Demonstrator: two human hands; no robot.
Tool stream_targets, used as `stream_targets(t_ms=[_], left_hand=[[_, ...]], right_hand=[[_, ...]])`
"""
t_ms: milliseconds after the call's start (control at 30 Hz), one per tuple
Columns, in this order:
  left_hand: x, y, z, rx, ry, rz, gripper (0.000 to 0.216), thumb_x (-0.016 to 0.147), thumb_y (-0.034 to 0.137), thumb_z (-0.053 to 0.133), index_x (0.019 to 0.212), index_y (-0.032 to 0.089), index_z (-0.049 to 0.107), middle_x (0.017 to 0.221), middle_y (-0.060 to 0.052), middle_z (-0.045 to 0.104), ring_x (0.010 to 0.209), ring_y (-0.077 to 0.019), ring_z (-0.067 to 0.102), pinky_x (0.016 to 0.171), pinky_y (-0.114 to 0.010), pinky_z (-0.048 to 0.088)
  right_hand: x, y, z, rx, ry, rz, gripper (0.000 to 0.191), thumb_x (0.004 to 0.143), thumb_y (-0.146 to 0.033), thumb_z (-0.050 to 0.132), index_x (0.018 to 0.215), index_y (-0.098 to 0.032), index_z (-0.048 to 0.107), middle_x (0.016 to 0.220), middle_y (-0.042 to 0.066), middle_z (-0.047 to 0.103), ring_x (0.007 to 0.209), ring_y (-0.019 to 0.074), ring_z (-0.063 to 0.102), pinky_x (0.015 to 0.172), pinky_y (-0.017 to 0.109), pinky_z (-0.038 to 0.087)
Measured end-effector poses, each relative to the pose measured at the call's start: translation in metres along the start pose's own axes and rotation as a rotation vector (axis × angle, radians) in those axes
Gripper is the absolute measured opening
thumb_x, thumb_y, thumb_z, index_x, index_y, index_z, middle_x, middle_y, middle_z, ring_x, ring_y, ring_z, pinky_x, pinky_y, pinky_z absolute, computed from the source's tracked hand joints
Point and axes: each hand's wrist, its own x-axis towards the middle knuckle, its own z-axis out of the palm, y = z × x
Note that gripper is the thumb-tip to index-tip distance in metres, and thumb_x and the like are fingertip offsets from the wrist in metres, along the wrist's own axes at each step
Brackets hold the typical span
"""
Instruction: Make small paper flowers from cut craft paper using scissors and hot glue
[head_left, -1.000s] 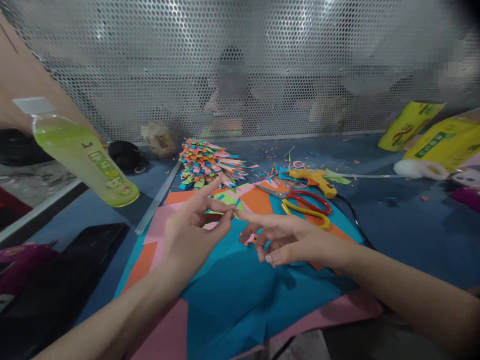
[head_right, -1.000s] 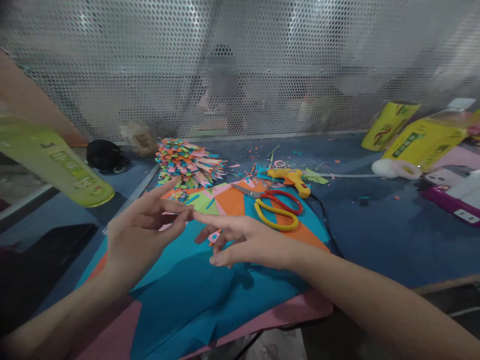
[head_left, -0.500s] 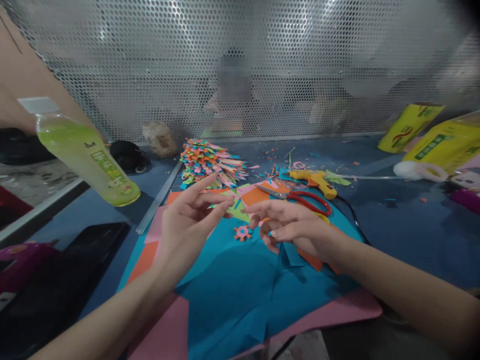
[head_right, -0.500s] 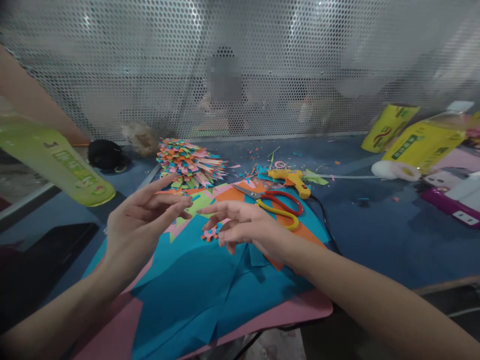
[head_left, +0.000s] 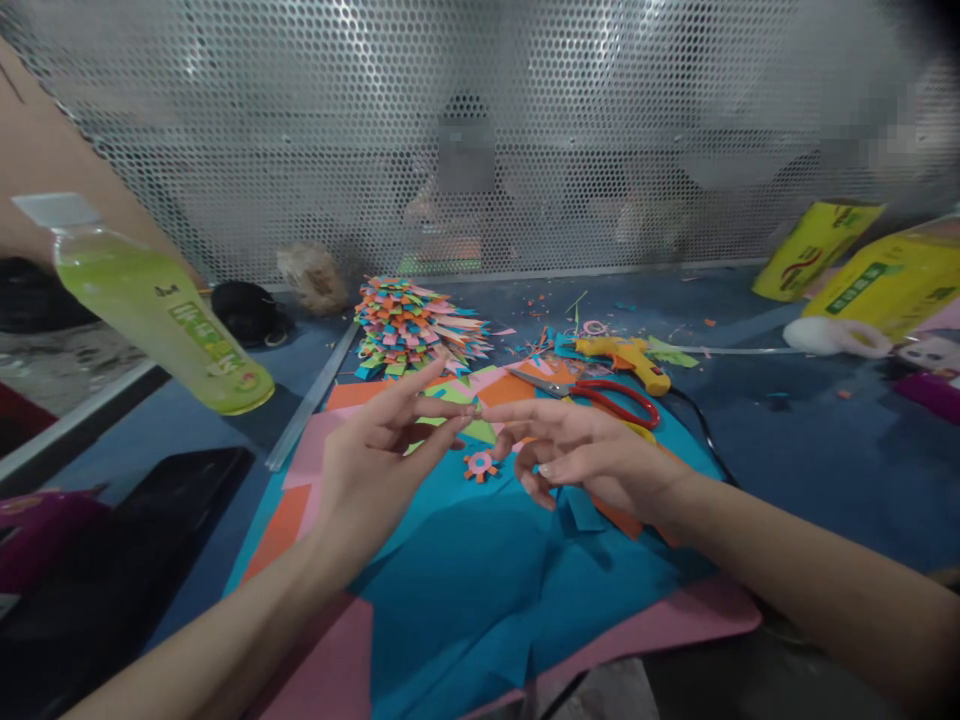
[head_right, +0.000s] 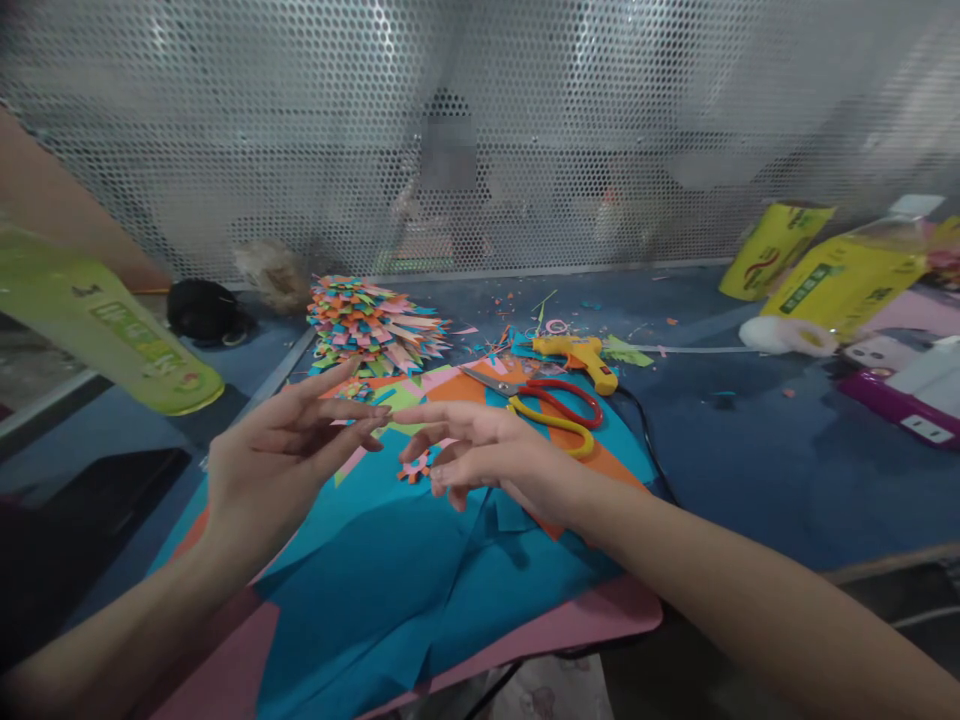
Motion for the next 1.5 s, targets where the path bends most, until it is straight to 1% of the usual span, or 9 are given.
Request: stream_targets(t_ms=[300, 467, 600, 733, 867, 1000, 1133, 1233, 1500], left_hand=[[0.002, -0.001, -0.001, 0.142, 0.042, 0.022, 0.053, 0.071, 0.021, 0.067, 0.121, 0.022, 0.051, 0.077, 0.001, 0.068, 0.060, -0.0083, 0.064, 0.058, -0.016, 0.054], [-0.002, -0.002, -0.001, 0.230, 0.032, 0.097, 0.061, 0.072, 0.016, 0.063, 0.129, 0.021, 0.042, 0.079, 0.001, 0.064, 0.069, -0.0093, 0.064, 0.060, -0.016, 0.053], [-0.001, -0.004, -0.003, 0.273, 0.054, 0.191, 0.060, 0.072, 0.013, 0.061, 0.128, 0.022, 0.042, 0.080, 0.002, 0.064, 0.075, -0.0096, 0.063, 0.070, -0.021, 0.054], [0.003, -0.004, -0.004, 0.182, 0.099, 0.153, 0.060, 0.072, 0.014, 0.063, 0.128, 0.022, 0.043, 0.082, 0.002, 0.066, 0.077, -0.0102, 0.063, 0.070, -0.021, 0.053], [0.003, -0.002, -0.002, 0.075, 0.098, 0.119, 0.058, 0.071, 0.016, 0.065, 0.125, 0.021, 0.046, 0.078, 0.001, 0.068, 0.079, -0.0132, 0.064, 0.066, -0.023, 0.052], [0.000, 0.003, 0.000, -0.001, 0.023, 0.024, 0.055, 0.072, 0.019, 0.065, 0.124, 0.021, 0.048, 0.076, 0.000, 0.070, 0.077, -0.0145, 0.065, 0.063, -0.024, 0.052], [-0.002, 0.002, 0.003, -0.023, -0.162, 0.032, 0.055, 0.075, 0.018, 0.063, 0.126, 0.022, 0.045, 0.079, 0.000, 0.071, 0.084, -0.0142, 0.064, 0.077, -0.027, 0.051], [-0.003, -0.003, 0.006, 0.028, -0.283, 0.060, 0.055, 0.075, 0.019, 0.063, 0.127, 0.023, 0.045, 0.080, 0.000, 0.071, 0.087, -0.0143, 0.064, 0.082, -0.028, 0.050], [-0.006, -0.008, 0.006, 0.157, -0.310, 0.078, 0.049, 0.076, 0.022, 0.061, 0.124, 0.022, 0.048, 0.090, -0.002, 0.073, 0.098, -0.0175, 0.062, 0.094, -0.037, 0.044]], right_hand=[[-0.003, 0.002, -0.001, -0.175, -0.063, 0.033, 0.065, 0.069, -0.014, 0.061, 0.130, -0.028, 0.041, 0.102, 0.003, 0.053, 0.071, 0.0084, 0.052, 0.054, 0.019, 0.044], [-0.009, -0.001, 0.007, -0.367, -0.053, 0.037, 0.067, 0.074, -0.017, 0.060, 0.134, -0.031, 0.034, 0.110, 0.004, 0.052, 0.076, 0.0081, 0.050, 0.063, 0.022, 0.043], [-0.009, -0.004, 0.012, -0.365, -0.030, 0.025, 0.072, 0.074, -0.014, 0.060, 0.136, -0.032, 0.028, 0.108, 0.003, 0.051, 0.075, 0.0076, 0.050, 0.062, 0.021, 0.043], [-0.005, -0.005, 0.006, -0.248, 0.027, -0.047, 0.060, 0.073, -0.012, 0.060, 0.128, -0.028, 0.041, 0.100, 0.002, 0.053, 0.074, 0.0077, 0.051, 0.060, 0.019, 0.044], [-0.002, -0.003, 0.001, -0.121, 0.007, -0.071, 0.052, 0.071, -0.013, 0.060, 0.120, -0.025, 0.049, 0.096, 0.002, 0.054, 0.069, 0.0086, 0.053, 0.051, 0.019, 0.043], [0.000, -0.001, 0.003, -0.115, 0.082, -0.056, 0.044, 0.072, -0.015, 0.059, 0.115, -0.023, 0.053, 0.093, 0.003, 0.057, 0.064, 0.0081, 0.053, 0.050, 0.020, 0.044], [0.002, 0.000, 0.007, -0.165, 0.233, 0.063, 0.028, 0.078, -0.023, 0.057, 0.105, -0.017, 0.059, 0.086, 0.004, 0.062, 0.058, 0.0068, 0.054, 0.048, 0.019, 0.045], [0.004, 0.002, 0.010, -0.120, 0.207, 0.106, 0.021, 0.076, -0.032, 0.062, 0.086, -0.013, 0.064, 0.073, 0.002, 0.063, 0.057, 0.0078, 0.058, 0.049, 0.019, 0.047], [0.006, 0.002, 0.006, 0.012, 0.247, 0.172, 0.022, 0.069, -0.034, 0.069, 0.071, -0.012, 0.065, 0.064, 0.002, 0.066, 0.050, 0.0088, 0.061, 0.046, 0.018, 0.050]])
